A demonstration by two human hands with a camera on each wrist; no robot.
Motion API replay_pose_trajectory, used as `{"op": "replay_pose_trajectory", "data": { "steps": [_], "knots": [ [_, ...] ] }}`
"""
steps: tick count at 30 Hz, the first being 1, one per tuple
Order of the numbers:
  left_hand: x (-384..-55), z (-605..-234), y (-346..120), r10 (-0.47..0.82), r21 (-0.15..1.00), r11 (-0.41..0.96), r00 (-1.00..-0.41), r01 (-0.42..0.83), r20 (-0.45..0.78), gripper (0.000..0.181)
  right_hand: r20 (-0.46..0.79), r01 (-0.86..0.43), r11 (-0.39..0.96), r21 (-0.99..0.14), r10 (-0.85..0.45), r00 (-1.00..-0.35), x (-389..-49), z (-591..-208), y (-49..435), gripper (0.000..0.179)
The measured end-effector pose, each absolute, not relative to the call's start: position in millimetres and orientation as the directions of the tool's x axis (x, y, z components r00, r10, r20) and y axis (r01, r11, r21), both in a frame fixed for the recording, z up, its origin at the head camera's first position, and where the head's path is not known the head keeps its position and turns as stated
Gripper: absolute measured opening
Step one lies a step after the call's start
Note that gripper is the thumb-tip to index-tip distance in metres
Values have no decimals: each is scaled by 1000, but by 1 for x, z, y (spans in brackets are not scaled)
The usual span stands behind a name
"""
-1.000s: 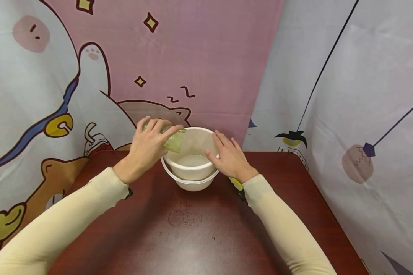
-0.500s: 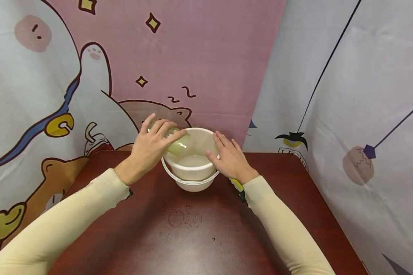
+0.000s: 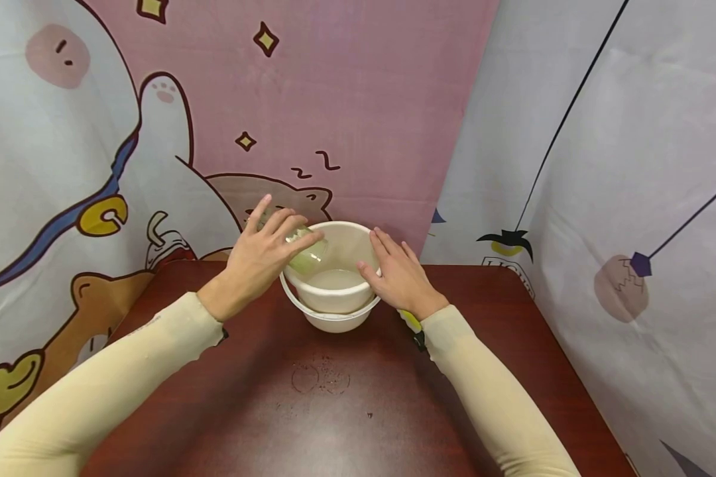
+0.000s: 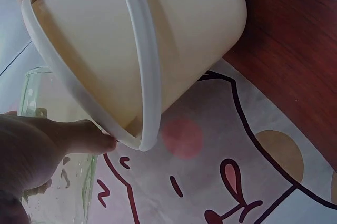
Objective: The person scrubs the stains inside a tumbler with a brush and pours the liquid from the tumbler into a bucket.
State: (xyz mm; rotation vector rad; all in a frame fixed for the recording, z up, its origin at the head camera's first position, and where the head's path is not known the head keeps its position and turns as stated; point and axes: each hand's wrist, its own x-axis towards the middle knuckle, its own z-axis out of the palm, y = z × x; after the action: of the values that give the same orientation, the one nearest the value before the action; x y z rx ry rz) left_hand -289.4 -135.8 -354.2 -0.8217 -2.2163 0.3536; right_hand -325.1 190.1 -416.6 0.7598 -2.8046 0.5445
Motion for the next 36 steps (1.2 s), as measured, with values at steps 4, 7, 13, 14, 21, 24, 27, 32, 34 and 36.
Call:
{"op": "replay_pose_trajectory", "data": {
  "steps": [4, 7, 13, 14, 21, 24, 27, 32, 34, 36],
  "knots": [
    [-289, -355, -138, 646, -451, 763, -550, 462, 529, 88, 258, -512, 801, -310, -447, -856, -324, -416, 190, 84],
    [-290, -355, -138, 641, -443, 767, -562, 464, 523, 86, 257, -510, 802, -311, -446, -857, -324, -416, 190, 84],
    [-290, -353, -138, 636, -444, 771, -565, 456, 526, 84, 272, -517, 799, -307, -447, -852, -324, -415, 190, 83],
    [-290, -353, -138, 635, -444, 773, -562, 454, 530, 84, 274, -517, 799, -308, -446, -852, -324, -415, 190, 83],
    [-288, -351, -139, 594, -419, 804, -569, 421, 569, 80, 264, -513, 800, -310, -446, -855, -324, -415, 190, 84],
    [-286, -350, -140, 553, -374, 833, -588, 409, 590, 74, 257, -510, 801, -314, -445, -858, -325, -415, 189, 84],
    [-284, -348, -140, 505, -290, 861, -627, 418, 593, 73, 258, -511, 798, -319, -446, -857, -324, -415, 189, 84],
    [-278, -345, -142, 393, -61, 900, -742, 432, 543, 100, 258, -508, 800, -320, -442, -859, -324, -416, 189, 84],
    [-277, -344, -143, 346, 15, 910, -780, 414, 522, 105, 261, -510, 800, -316, -443, -858, -324, -416, 189, 84],
    [-276, -343, -145, 306, 69, 917, -805, 393, 508, 105, 263, -511, 801, -313, -443, -857, -324, -417, 189, 84]
  ]
}}
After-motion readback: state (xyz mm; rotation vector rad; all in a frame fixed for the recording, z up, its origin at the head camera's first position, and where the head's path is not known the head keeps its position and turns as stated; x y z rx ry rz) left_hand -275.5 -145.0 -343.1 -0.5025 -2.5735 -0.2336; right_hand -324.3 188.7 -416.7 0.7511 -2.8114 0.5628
